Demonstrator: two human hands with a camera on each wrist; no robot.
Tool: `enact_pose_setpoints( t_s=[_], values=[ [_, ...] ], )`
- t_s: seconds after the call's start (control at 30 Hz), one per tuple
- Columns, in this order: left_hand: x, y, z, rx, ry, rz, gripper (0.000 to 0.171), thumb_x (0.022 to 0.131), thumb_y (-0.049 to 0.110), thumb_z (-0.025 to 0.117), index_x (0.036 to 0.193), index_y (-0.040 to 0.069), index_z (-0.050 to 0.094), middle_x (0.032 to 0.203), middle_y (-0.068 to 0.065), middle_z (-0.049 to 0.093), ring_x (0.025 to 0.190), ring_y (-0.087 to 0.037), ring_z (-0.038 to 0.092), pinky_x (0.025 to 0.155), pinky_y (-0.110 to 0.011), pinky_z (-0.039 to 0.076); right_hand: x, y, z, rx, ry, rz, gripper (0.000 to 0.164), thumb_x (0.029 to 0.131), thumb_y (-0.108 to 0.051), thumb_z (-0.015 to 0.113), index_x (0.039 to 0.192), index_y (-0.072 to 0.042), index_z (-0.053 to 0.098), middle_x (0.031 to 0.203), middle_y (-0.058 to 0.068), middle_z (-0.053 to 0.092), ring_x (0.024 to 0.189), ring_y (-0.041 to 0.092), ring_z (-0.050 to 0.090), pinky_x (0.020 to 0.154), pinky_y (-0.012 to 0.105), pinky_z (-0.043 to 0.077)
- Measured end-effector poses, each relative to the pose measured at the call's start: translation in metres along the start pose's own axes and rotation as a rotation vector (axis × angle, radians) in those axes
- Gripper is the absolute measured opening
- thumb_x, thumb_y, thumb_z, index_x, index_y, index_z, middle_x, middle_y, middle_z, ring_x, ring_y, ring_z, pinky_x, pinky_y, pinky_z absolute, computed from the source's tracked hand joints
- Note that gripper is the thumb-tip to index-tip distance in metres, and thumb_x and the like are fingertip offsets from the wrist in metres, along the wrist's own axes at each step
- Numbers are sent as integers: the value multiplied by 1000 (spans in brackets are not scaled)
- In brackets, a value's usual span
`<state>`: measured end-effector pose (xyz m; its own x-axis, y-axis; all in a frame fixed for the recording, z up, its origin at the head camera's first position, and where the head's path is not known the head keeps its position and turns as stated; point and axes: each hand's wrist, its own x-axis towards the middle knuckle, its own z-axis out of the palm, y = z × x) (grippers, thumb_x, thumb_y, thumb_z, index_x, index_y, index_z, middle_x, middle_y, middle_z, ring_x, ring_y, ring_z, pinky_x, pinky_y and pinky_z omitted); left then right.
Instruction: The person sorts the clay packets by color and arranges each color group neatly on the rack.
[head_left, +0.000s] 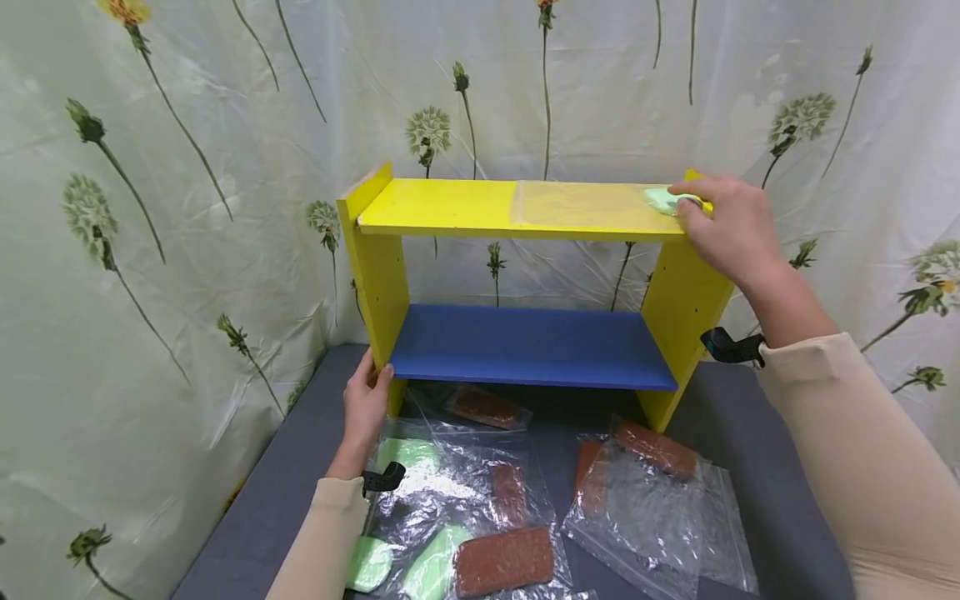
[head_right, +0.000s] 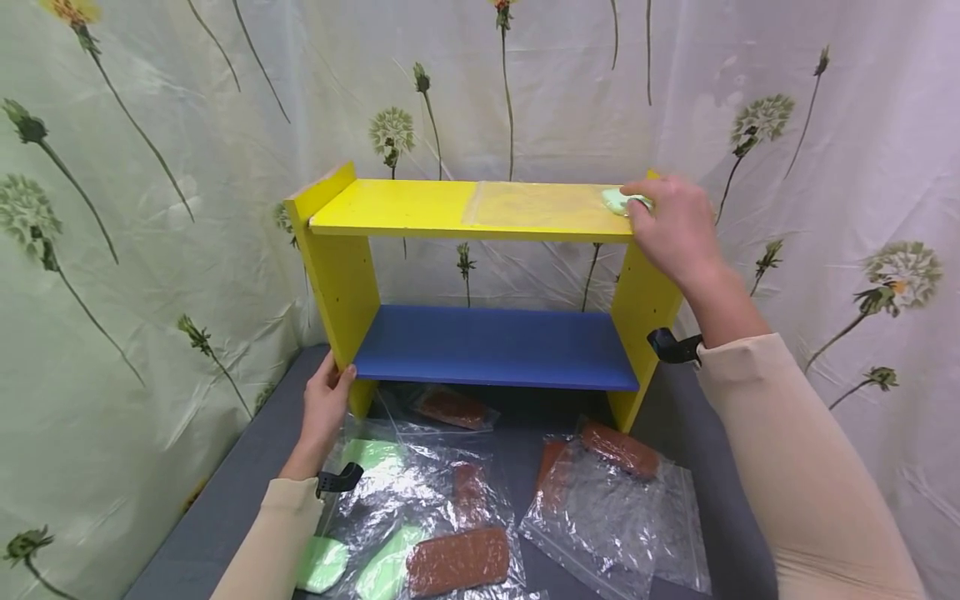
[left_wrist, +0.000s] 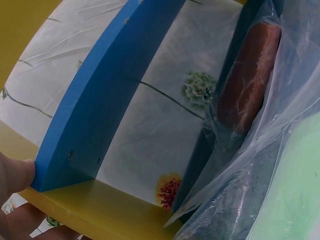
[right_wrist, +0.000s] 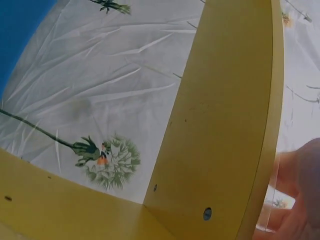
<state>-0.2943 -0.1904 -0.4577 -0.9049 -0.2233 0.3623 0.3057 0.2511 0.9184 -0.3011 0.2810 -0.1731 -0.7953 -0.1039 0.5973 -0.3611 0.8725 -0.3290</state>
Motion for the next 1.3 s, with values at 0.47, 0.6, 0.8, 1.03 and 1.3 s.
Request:
enact_pose_setpoints(
  t_s=[0.47,0.6,0.8,1.03,1.3],
  values=[
    [2,0,3,2,-13,19,55,104,22,57,156,32,39,150,-8,50,129,-32,53,104,-54,44,-14,5,1,-101,-92,-80,48,110,-32,35,145,-6,54,143,27,51,140,45,34,114,63,21],
    [1,1,3,1,-12,17,56,104,22,57,156,31,39,150,-9,50,129,-33,53,104,-54,44,-16,3,-2,-92,-89,-86,47,110,-31,38,147,-7,53,144,26,50,139,45,35,112,64,23],
    [2,0,1,-6,-8,21,54,105,21,56,155,31,40,149,-9,51,130,-33,53,104,-54,44,-26,-3,-7,-31,-23,-112,45,105,-27,52,147,-12,54,145,23,50,138,45,38,109,65,29],
    [3,-1,-1,-7,-7,33,53,105,22,56,155,31,40,150,-9,50,130,-33,53,105,-54,43,-51,-6,-10,-10,122,-177,45,98,-17,64,143,-12,59,142,19,54,134,42,43,108,62,33],
    [1,0,-1,0,-1,18,55,105,22,57,156,31,40,149,-9,51,128,-32,54,103,-53,45,-90,-2,0,38,249,-169,49,93,-12,71,141,-17,62,135,18,58,128,39,49,106,58,40]
  ],
)
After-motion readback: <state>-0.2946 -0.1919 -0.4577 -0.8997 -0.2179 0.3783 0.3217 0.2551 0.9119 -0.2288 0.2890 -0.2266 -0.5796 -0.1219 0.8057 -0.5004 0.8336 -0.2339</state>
